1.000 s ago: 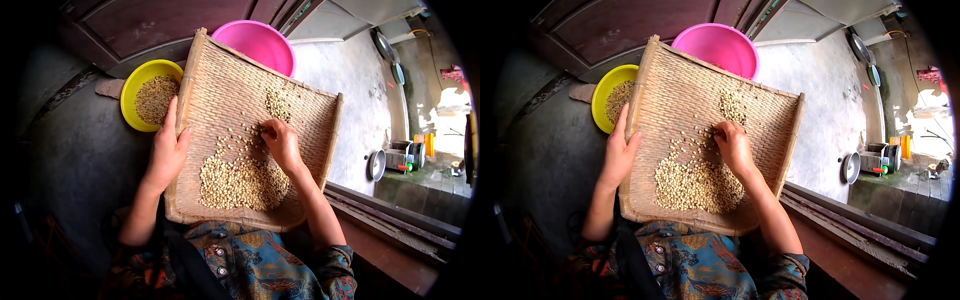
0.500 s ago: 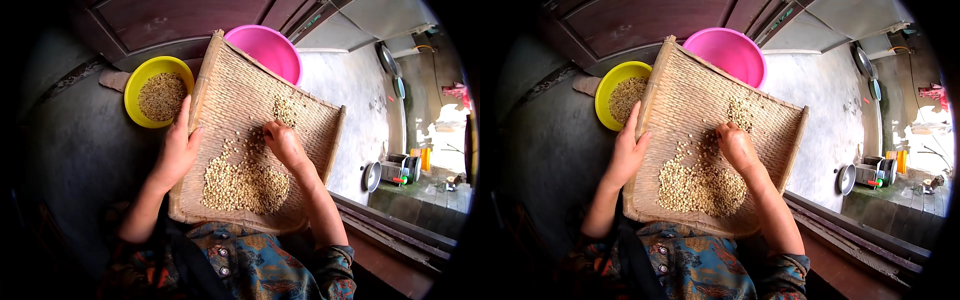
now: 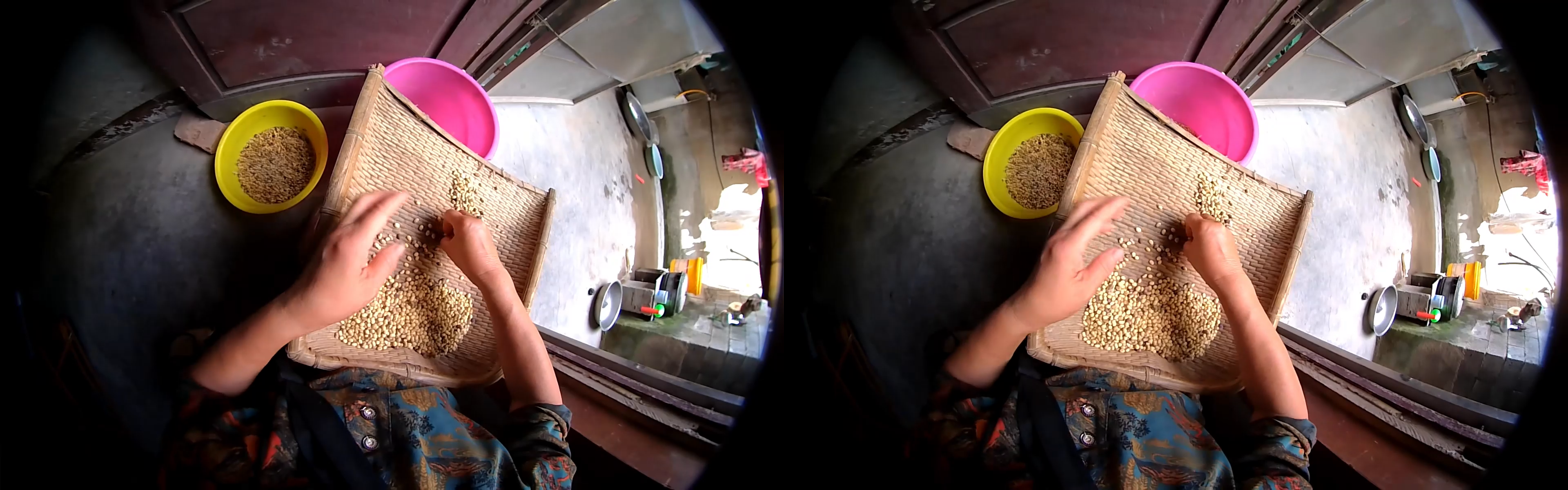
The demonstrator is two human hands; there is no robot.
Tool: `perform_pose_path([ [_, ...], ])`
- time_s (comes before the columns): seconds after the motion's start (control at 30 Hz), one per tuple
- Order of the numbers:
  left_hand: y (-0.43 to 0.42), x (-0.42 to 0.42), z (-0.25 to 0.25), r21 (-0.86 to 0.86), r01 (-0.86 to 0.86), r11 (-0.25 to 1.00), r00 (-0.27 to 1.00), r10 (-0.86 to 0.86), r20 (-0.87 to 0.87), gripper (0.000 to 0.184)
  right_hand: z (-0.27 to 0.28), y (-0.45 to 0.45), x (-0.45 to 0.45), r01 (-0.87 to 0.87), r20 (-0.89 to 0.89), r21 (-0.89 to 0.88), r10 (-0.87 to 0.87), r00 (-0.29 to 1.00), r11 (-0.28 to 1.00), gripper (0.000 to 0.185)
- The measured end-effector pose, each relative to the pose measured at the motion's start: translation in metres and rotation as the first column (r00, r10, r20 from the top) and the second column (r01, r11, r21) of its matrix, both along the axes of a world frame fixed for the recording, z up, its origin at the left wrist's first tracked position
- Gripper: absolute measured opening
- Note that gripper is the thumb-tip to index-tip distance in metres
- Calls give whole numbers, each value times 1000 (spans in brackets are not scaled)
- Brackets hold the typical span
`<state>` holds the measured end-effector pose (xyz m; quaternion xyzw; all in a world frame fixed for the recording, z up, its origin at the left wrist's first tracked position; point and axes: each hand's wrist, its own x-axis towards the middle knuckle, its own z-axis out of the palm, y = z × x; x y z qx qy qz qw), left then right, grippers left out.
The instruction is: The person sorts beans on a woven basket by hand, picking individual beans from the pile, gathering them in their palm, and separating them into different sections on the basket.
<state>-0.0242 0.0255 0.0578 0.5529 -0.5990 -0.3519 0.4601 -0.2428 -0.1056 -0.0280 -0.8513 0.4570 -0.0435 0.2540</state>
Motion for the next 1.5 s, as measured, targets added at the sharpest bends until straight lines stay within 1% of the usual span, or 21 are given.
perform_pose_path([
  [0.03,0,-6,-1,145,57,988,944,-6,-329,51,-1,-1,-3,-1,10,-10,1,1000,1000,14],
  [0.07,-2,-13,-7,257,159,953,785,36,-619,47,0,-2,-5,2,8,-8,-2,1000,1000,14],
  [0.1,-3,-18,-13,325,293,899,542,124,-831,43,1,-2,-7,6,5,-5,-6,1000,1000,14],
  [0.2,1,-18,-38,361,344,867,194,310,-931,36,9,-5,-15,61,10,115,-62,998,992,12],
  [0.23,2,-18,-44,414,337,846,156,383,-910,34,14,-5,-15,83,13,175,-86,996,981,11],
  [0.37,5,-20,-60,574,270,773,234,525,-818,33,52,6,-1,136,216,369,-227,950,920,6],
  [0.47,5,-17,-71,530,436,727,30,577,-816,31,79,28,17,-127,488,585,-223,844,801,15],
  [0.5,6,-17,-73,435,455,777,-43,507,-861,30,92,27,20,-138,436,644,-213,874,752,22],
  [0.53,6,-16,-75,435,444,783,-44,504,-862,30,80,23,18,-43,412,512,-202,889,858,19],
  [0.6,3,-13,-79,434,415,800,-51,496,-867,30,60,11,8,82,175,101,-99,980,992,18],
  [0.67,5,-13,-80,431,413,802,-11,478,-878,30,44,12,1,61,161,46,-67,985,997,14],
  [0.73,7,-14,-81,462,414,785,41,491,-870,30,37,19,1,-18,122,8,17,992,1000,18],
  [0.77,8,-15,-82,476,404,781,55,499,-865,30,25,19,1,-76,120,-51,82,989,996,28],
  [0.87,7,-15,-84,501,388,773,83,512,-855,31,9,18,7,-156,72,-154,169,983,976,26],
  [1.17,6,-13,-84,534,353,768,108,533,-839,35,-6,6,14,-170,-4,-187,172,985,968,13],
  [1.27,5,-14,-84,548,335,766,122,542,-832,36,4,6,14,-103,122,-138,120,985,985,12],
  [1.3,5,-15,-81,562,325,760,125,555,-823,36,13,7,14,-65,107,-80,73,992,995,17],
  [1.37,6,-17,-80,547,318,774,84,552,-830,35,46,14,21,-66,213,205,21,977,977,19],
  [1.43,6,-18,-83,487,321,812,2,514,-858,34,65,19,25,-137,361,516,-70,930,845,22],
  [1.47,6,-18,-82,503,325,801,12,529,-849,33,73,18,27,-128,391,568,-130,911,813,22],
  [1.5,5,-17,-80,518,329,790,22,542,-840,33,73,13,27,-36,356,455,-145,923,890,22],
])
